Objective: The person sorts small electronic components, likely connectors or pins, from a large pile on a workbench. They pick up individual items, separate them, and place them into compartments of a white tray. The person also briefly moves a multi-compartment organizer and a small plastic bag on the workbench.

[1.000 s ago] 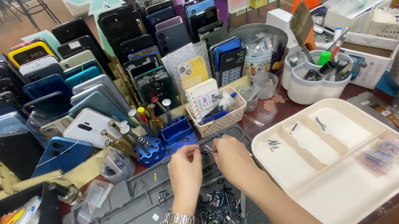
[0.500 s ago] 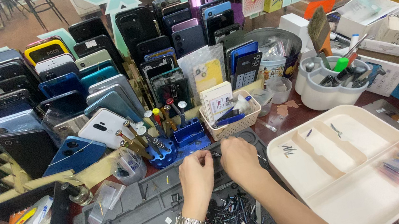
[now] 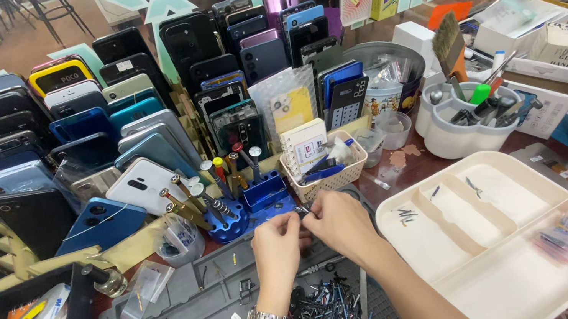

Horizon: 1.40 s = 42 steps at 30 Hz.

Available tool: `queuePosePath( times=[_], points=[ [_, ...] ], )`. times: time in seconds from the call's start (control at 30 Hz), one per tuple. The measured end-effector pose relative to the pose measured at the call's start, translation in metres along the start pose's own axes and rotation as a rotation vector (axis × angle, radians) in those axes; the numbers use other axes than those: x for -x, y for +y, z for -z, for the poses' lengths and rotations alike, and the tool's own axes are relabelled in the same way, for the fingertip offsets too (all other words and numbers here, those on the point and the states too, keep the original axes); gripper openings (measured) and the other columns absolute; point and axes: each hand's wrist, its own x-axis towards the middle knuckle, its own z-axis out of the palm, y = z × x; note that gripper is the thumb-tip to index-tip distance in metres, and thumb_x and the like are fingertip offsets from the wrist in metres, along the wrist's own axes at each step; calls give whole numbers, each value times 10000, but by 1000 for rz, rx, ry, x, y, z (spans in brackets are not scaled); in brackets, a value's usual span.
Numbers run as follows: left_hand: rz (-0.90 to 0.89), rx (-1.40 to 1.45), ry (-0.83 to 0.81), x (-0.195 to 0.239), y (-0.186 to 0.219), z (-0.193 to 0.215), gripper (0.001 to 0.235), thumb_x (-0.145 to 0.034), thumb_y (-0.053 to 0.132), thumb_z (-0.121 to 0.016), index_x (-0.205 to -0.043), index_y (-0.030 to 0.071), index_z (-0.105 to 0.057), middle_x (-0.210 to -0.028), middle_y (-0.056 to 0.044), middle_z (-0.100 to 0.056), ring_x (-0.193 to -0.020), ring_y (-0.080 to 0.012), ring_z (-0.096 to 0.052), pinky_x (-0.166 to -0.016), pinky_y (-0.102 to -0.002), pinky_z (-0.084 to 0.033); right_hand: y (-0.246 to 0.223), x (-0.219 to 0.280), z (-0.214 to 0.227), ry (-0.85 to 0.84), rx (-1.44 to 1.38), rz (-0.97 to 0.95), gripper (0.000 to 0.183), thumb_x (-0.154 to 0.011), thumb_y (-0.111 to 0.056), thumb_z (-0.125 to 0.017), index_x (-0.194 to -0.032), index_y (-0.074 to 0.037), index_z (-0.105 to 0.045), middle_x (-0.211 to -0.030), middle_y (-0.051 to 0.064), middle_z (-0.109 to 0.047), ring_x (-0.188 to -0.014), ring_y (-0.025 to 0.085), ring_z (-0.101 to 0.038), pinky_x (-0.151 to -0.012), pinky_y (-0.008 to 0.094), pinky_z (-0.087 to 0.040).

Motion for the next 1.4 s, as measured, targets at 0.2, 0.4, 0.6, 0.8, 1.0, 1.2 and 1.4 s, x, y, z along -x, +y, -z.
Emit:
queuePosePath(
  times=[0.2,0.4,0.6,0.8,1.0,1.2,1.4],
  points=[
    [213,667,-188,-7,-19,-7,314,-991,144,-594,-1160,-101,-692,-1089,-163,-748,-1002,-247,-721,-902,-353,-584,-13,13,20,-16,-173,124,226,-812,-202,-708,-918,-7,-755,-848,175,-771,-810,313,-763,-748,392,-584],
    [243,743,-254,-1,-9,0,320,-990,113,-576,-1196,-123,-643,-1161,-210,-711,-1054,-285,-719,-973,-404,-595,-12,19,41,-79,-342,25,232,-845,-185,-720,-981,-8,-782,-837,126,-802,-771,188,-788,-715,317,-589],
    [275,783,-266,6,8,5,348,-968,125,-574,-1191,-134,-637,-1158,-247,-714,-1069,-316,-724,-985,-430,-594,-16,22,50,-95,-382,-8,213,-829,-172,-744,-960,-7,-774,-808,108,-803,-737,154,-765,-694,306,-588],
    [234,724,-287,9,5,1,302,-981,102,-587,-1183,-114,-648,-1145,-207,-716,-1057,-286,-724,-981,-405,-590,-17,28,49,-77,-268,85,212,-802,-163,-750,-947,-9,-754,-818,112,-783,-734,195,-763,-694,326,-584],
    [186,659,-247,12,-1,-8,278,-980,79,-576,-1180,-90,-669,-1118,-178,-729,-1023,-257,-730,-972,-390,-588,-13,28,38,-28,-182,92,200,-795,-137,-750,-937,3,-734,-823,133,-769,-771,237,-757,-720,350,-582],
    [190,800,-348,12,1,-5,309,-998,62,-522,-1225,-129,-607,-1174,-195,-692,-1094,-276,-708,-1027,-404,-572,-2,24,40,-27,-300,51,187,-801,-139,-739,-929,-4,-737,-815,121,-784,-765,228,-778,-722,343,-591],
    [196,765,-351,14,2,-13,314,-974,23,-518,-1253,-100,-593,-1232,-175,-700,-1154,-253,-687,-1050,-370,-542,-5,28,39,36,-160,89,189,-803,-156,-746,-913,-3,-732,-819,131,-774,-777,249,-759,-723,355,-580]
  ],
)
